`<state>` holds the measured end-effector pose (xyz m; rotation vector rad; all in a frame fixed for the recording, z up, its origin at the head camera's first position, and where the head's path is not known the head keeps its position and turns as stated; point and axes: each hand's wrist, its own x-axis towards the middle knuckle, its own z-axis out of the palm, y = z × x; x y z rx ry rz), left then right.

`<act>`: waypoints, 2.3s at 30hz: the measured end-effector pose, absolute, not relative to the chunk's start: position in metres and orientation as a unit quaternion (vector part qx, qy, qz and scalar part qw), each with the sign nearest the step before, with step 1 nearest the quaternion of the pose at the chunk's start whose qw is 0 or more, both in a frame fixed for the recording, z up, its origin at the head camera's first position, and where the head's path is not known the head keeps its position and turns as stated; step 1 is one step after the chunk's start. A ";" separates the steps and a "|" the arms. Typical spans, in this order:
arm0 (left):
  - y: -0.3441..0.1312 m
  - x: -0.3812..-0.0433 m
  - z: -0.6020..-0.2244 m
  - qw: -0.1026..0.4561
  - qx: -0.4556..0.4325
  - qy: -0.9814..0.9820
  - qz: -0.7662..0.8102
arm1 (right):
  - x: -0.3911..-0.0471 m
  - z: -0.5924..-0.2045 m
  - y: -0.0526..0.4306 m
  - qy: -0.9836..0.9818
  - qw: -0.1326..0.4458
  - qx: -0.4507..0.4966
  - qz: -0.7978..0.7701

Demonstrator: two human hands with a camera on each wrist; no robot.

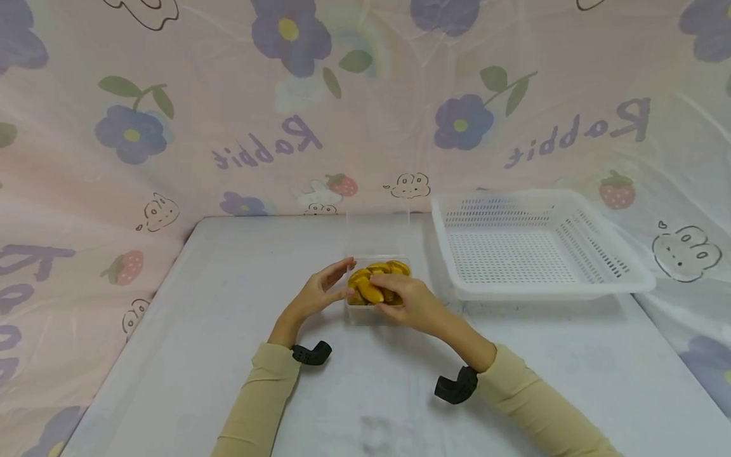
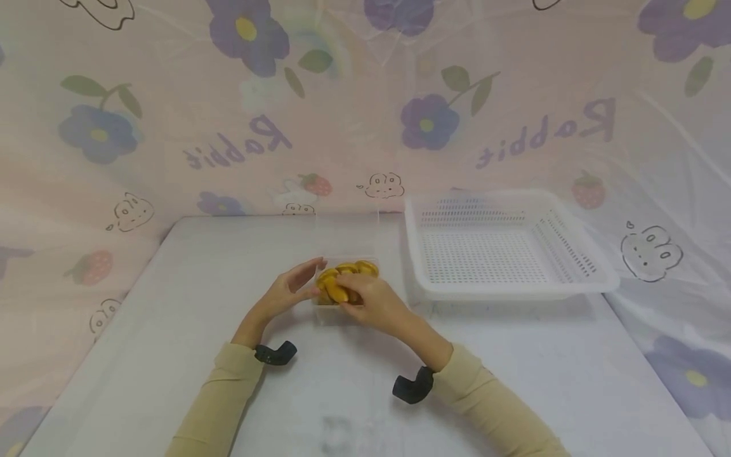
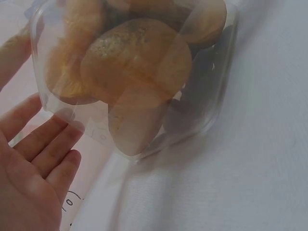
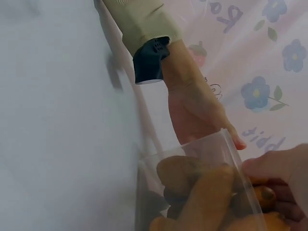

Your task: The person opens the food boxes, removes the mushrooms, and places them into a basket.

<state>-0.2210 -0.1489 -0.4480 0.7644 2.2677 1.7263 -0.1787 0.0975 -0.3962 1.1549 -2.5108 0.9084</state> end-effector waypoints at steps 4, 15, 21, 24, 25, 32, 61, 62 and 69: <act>-0.149 -0.221 -0.447 0.095 0.256 0.765 0.583 | -0.180 -0.395 0.097 -0.866 0.112 0.387 0.298; -0.150 -0.223 -0.449 0.092 0.261 0.766 0.580 | -0.181 -0.395 0.095 -0.867 0.113 0.364 0.320; -0.150 -0.222 -0.447 0.096 0.255 0.769 0.578 | -0.179 -0.399 0.093 -0.861 0.144 0.362 0.327; -0.149 -0.222 -0.447 0.097 0.254 0.768 0.579 | -0.178 -0.401 0.091 -0.854 0.165 0.360 0.337; -0.149 -0.222 -0.447 0.098 0.254 0.769 0.579 | -0.178 -0.402 0.090 -0.851 0.175 0.360 0.339; -0.150 -0.222 -0.449 0.099 0.250 0.770 0.579 | -0.177 -0.407 0.086 -0.835 0.219 0.349 0.364; -0.150 -0.223 -0.450 0.101 0.243 0.774 0.576 | -0.181 -0.414 0.080 -0.807 0.329 0.334 0.359; -0.150 -0.223 -0.450 0.102 0.241 0.775 0.576 | -0.181 -0.414 0.080 -0.805 0.328 0.331 0.367; -0.149 -0.222 -0.448 0.102 0.241 0.773 0.578 | -0.180 -0.411 0.083 -0.793 0.314 0.331 0.403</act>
